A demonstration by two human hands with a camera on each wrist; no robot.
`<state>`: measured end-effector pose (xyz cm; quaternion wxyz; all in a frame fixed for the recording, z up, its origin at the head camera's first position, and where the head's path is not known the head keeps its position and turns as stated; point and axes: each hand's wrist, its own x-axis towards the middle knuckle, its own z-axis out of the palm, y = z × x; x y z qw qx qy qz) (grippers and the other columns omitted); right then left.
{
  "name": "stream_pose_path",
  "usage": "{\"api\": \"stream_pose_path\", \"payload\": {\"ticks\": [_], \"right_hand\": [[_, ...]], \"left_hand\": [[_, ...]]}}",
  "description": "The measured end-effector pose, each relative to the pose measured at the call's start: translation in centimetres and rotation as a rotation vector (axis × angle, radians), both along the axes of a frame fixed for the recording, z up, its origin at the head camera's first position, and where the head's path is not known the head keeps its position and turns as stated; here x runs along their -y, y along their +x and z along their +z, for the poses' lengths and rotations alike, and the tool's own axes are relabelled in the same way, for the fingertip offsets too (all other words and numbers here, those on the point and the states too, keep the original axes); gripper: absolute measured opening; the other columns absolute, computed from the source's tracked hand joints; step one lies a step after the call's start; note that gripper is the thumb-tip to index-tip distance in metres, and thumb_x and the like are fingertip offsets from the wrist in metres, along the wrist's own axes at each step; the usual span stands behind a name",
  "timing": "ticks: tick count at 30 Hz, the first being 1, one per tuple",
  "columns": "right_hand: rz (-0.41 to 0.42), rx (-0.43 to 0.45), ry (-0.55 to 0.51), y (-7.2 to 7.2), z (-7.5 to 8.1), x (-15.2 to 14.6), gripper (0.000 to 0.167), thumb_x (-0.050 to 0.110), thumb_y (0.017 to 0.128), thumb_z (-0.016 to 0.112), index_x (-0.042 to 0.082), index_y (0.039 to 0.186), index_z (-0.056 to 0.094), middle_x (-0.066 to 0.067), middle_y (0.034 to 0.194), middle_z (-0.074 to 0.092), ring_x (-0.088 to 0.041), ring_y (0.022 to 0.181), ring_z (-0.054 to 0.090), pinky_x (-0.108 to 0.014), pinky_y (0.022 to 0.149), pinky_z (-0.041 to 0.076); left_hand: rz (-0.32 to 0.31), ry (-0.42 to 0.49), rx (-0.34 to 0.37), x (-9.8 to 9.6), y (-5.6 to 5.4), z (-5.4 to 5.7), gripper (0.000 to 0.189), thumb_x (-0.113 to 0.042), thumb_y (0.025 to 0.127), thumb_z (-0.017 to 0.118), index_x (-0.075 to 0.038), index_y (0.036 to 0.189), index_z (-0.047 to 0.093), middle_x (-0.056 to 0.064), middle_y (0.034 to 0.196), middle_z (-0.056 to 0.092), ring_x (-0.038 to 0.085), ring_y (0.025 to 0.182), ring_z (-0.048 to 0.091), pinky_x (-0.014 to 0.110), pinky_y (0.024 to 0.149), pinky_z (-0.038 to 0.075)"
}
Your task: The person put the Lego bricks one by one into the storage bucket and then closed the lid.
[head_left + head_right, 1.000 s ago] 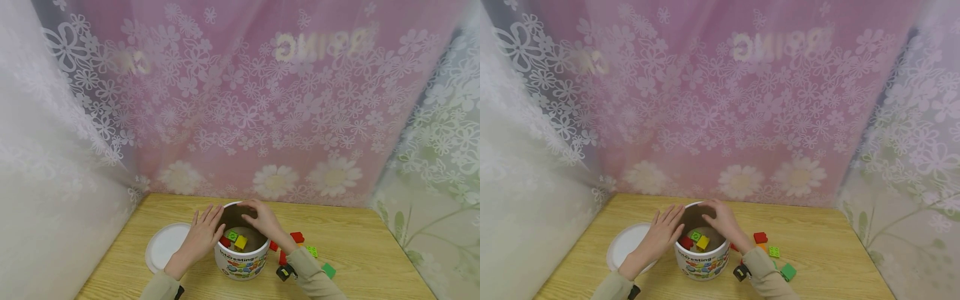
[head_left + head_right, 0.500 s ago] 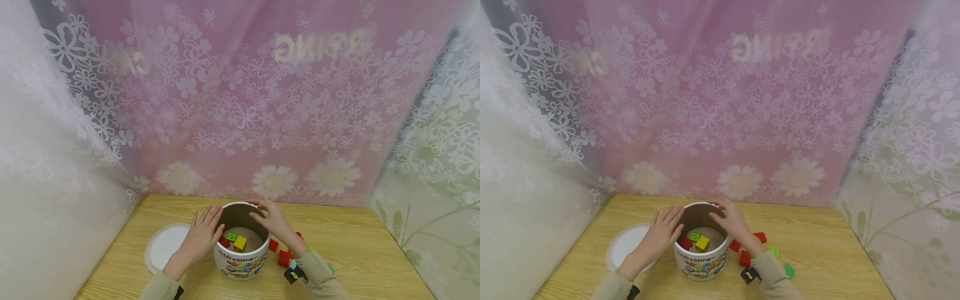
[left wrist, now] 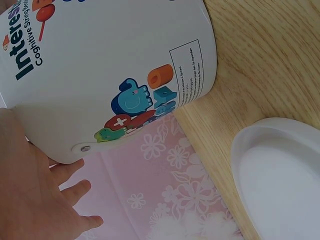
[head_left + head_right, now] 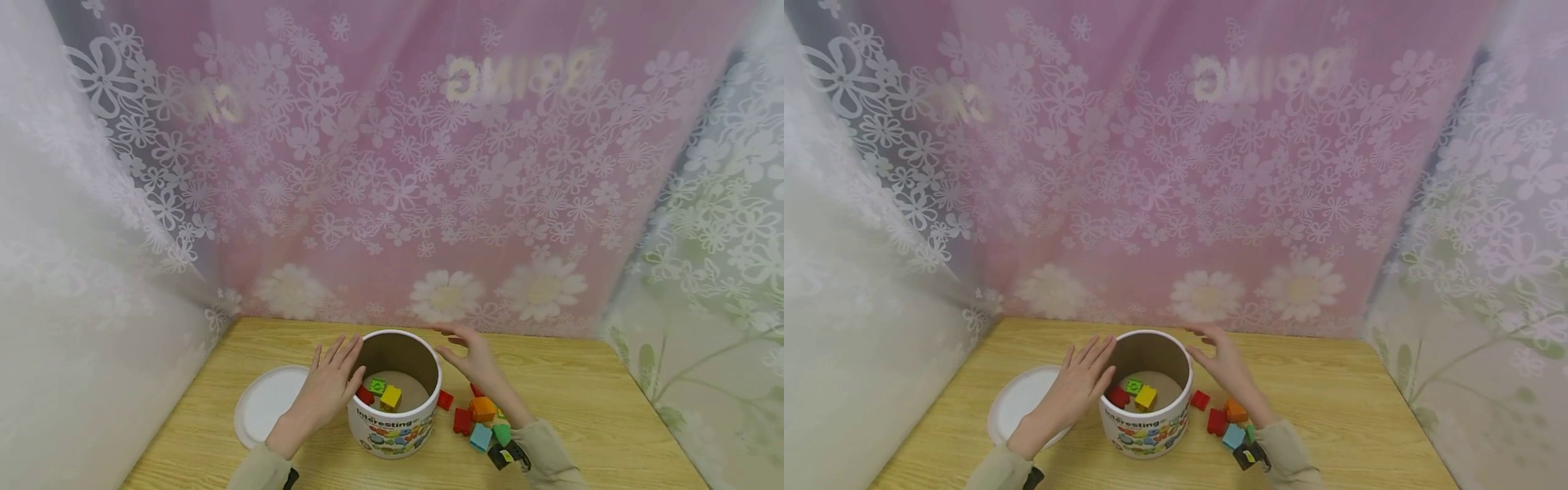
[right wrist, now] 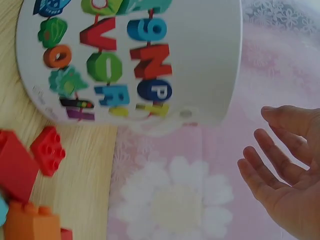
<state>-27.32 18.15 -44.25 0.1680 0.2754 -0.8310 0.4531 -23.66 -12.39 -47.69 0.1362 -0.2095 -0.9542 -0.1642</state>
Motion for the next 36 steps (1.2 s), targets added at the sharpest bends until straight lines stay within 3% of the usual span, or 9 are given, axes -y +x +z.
{"api": "stream_pose_path", "payload": {"ticks": [12,21,27,33,36], "right_hand": [[-0.091,0.067,0.015,1.9,-1.2,-5.8,0.041,0.004,0.094,0.071,0.003,0.134,0.064,-0.016,0.131,0.066,-0.039,0.118,0.06,-0.054,0.097,0.052],[-0.161,0.049,0.055,3.4,-3.0,-9.8,0.041,0.007,0.093,0.074,0.004,0.133,0.066,-0.015,0.127,0.068,-0.016,0.109,0.063,-0.044,0.09,0.058],[-0.192,0.142,0.039,4.7,-4.2,-11.9,0.042,0.01,0.093,0.074,0.005,0.133,0.065,-0.016,0.129,0.067,0.008,0.106,0.057,-0.042,0.088,0.059],[-0.193,0.273,0.003,5.9,-5.4,-13.5,0.046,0.012,0.093,0.074,0.004,0.137,0.062,-0.02,0.132,0.064,0.01,0.105,0.056,-0.031,0.088,0.058],[-0.179,0.376,-0.016,6.3,-6.3,-14.2,0.048,0.014,0.094,0.073,0.004,0.139,0.06,-0.022,0.135,0.061,0.002,0.108,0.06,-0.026,0.088,0.057]], "left_hand": [[0.0,0.005,0.009,-0.2,0.0,-0.1,0.061,-0.043,0.109,0.042,-0.01,0.159,0.035,0.007,0.163,0.034,0.03,0.154,0.023,0.064,0.121,0.013],[-0.007,0.017,-0.004,-0.1,0.1,0.1,0.06,-0.042,0.109,0.042,-0.009,0.159,0.036,0.007,0.163,0.035,0.033,0.152,0.026,0.065,0.12,0.014],[-0.008,0.018,0.006,-0.1,0.1,0.2,0.06,-0.042,0.109,0.042,-0.009,0.158,0.036,0.007,0.163,0.035,0.033,0.152,0.026,0.065,0.121,0.013],[-0.009,0.016,0.014,-0.2,0.2,0.4,0.06,-0.041,0.109,0.043,-0.009,0.158,0.036,0.007,0.163,0.034,0.033,0.152,0.026,0.065,0.121,0.012],[-0.009,0.013,0.013,-0.2,0.2,0.3,0.06,-0.041,0.109,0.043,-0.008,0.158,0.036,0.007,0.163,0.034,0.033,0.152,0.026,0.065,0.121,0.013]]}}
